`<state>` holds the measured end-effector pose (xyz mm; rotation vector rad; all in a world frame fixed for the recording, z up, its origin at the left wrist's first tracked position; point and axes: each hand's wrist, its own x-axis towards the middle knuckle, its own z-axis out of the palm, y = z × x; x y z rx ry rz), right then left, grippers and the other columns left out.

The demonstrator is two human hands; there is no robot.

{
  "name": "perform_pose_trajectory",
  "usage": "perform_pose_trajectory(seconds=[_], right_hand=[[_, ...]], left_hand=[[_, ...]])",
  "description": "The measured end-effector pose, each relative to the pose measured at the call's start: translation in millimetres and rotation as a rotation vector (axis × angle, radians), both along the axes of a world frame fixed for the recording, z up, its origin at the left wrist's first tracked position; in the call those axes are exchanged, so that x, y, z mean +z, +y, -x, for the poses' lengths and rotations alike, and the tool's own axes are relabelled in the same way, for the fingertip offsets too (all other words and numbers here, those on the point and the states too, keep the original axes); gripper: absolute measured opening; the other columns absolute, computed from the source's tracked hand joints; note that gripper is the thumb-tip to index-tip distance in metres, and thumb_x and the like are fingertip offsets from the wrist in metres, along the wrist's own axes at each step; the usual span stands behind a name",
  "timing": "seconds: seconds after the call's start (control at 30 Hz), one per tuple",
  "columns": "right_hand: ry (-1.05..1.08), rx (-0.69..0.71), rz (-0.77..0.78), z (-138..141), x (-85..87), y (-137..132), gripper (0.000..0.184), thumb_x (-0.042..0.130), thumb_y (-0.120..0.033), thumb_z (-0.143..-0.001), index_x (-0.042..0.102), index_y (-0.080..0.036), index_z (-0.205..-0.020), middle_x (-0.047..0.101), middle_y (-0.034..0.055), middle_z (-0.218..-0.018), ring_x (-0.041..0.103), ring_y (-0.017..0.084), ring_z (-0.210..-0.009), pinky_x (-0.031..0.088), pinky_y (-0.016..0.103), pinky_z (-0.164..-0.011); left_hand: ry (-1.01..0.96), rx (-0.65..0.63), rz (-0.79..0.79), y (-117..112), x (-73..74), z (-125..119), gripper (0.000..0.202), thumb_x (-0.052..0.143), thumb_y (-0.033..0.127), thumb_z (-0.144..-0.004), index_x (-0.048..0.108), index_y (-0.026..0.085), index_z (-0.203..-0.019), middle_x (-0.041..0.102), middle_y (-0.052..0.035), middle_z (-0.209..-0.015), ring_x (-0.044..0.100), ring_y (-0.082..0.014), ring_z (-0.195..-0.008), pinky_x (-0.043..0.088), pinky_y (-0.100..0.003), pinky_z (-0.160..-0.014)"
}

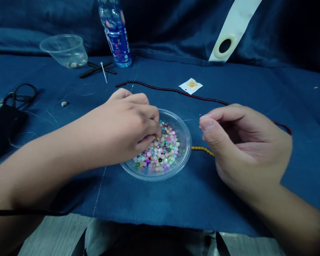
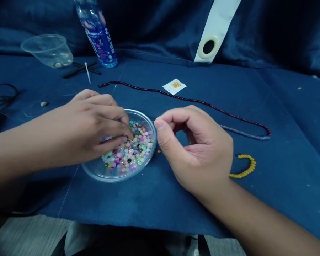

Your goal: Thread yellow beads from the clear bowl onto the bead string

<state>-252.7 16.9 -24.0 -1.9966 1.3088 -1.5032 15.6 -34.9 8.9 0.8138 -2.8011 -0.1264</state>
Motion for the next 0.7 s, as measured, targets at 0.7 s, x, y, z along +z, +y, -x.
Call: perform_pose_trajectory(seconds=[0.7], right_hand=[[-0.104,0.014,-0.023,-1,-2.6,-5,0.011,0.075,-0.018,-0.105,0.077,-0.026,-0.098,0.072,-0.0033,-0.086,0.067,0.01,-0.074,0.054,0.023,-0.066]], left_hand=[[0.576,0.046,-0.333,2,3.8,10,0.011,0.072,0.022,-0.108,0.082,0.022,-0.113,0.083,0.0008,-0.1,0.075,-0.0114,-0.088,0.058,-0.023,-0.082]])
